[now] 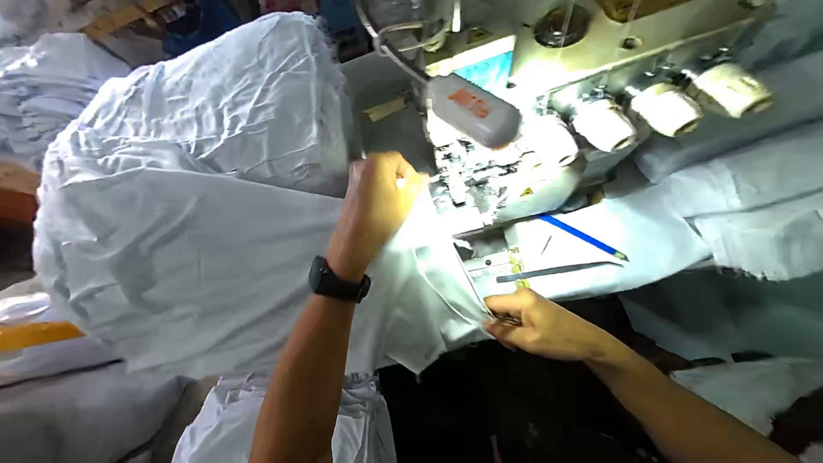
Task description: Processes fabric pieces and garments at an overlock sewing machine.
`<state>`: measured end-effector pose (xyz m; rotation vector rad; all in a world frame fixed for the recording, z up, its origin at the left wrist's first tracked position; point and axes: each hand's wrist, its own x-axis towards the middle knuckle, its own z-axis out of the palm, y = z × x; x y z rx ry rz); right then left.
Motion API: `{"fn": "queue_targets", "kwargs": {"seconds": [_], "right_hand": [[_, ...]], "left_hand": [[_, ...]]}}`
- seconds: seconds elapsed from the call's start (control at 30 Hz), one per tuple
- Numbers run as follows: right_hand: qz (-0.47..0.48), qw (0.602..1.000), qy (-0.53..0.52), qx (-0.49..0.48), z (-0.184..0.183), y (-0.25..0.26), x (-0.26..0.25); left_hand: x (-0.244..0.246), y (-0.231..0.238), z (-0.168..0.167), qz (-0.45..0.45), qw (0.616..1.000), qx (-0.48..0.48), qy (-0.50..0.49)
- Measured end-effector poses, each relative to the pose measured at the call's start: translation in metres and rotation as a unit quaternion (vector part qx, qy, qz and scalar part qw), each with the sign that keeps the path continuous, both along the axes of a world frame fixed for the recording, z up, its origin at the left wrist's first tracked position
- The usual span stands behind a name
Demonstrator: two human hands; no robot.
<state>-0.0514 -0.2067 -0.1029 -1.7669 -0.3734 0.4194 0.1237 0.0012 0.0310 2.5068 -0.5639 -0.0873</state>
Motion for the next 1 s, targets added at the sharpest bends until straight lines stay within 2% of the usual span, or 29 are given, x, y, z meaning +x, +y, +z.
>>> {"fn": "queue_targets", "kwargs": {"seconds": [0.1, 0.17, 0.27, 0.37, 0.43, 0.5, 0.6, 0.73, 0.8, 0.83, 0.9, 0.93, 1.0], "right_hand": [[-0.06, 0.993, 0.053, 0.082, 0.01, 0.011, 0.003], [-0.083, 0.994, 0.03, 0.066, 0.021, 0.006, 0.002], [-0.203, 0.977, -0.058, -0.01, 0.044, -0.03, -0.003], [-0.393, 0.905, -0.104, -0.127, 0.079, -0.079, 0.001], [-0.469, 0.852, -0.103, -0.209, 0.092, -0.111, 0.018], [-0.474, 0.834, -0.079, -0.271, 0.096, -0.138, 0.045], [-0.415, 0.84, 0.001, -0.35, 0.093, -0.163, 0.085], [-0.346, 0.82, 0.084, -0.448, 0.094, -0.161, 0.104], [-0.347, 0.83, 0.074, -0.431, 0.092, -0.163, 0.101], [-0.371, 0.841, 0.04, -0.392, 0.088, -0.169, 0.098], [-0.461, 0.85, -0.069, -0.247, 0.084, -0.186, 0.084], [-0.503, 0.837, -0.13, -0.175, 0.089, -0.192, 0.076], [-0.524, 0.825, -0.203, -0.056, 0.111, -0.185, 0.062]], "left_hand": [[0.011, -0.035, -0.006, 0.085, 0.995, 0.026, -0.037], [0.011, -0.041, -0.007, 0.104, 0.993, 0.058, -0.018], [-0.006, -0.007, -0.017, 0.015, 0.999, -0.001, -0.049], [-0.024, 0.015, -0.007, -0.033, 0.992, -0.047, -0.113], [-0.043, 0.025, 0.003, -0.025, 0.988, -0.071, -0.135], [-0.061, 0.036, 0.008, -0.023, 0.982, -0.098, -0.162], [-0.079, 0.049, 0.014, -0.047, 0.972, -0.137, -0.185], [-0.093, 0.068, 0.017, -0.061, 0.971, -0.145, -0.182], [-0.1, 0.069, 0.02, -0.077, 0.969, -0.165, -0.168], [-0.103, 0.068, 0.022, -0.086, 0.968, -0.172, -0.159], [-0.112, 0.065, 0.027, -0.103, 0.967, -0.187, -0.14], [-0.116, 0.061, 0.028, -0.109, 0.966, -0.195, -0.132], [-0.126, 0.046, 0.027, -0.124, 0.963, -0.215, -0.102]]}}
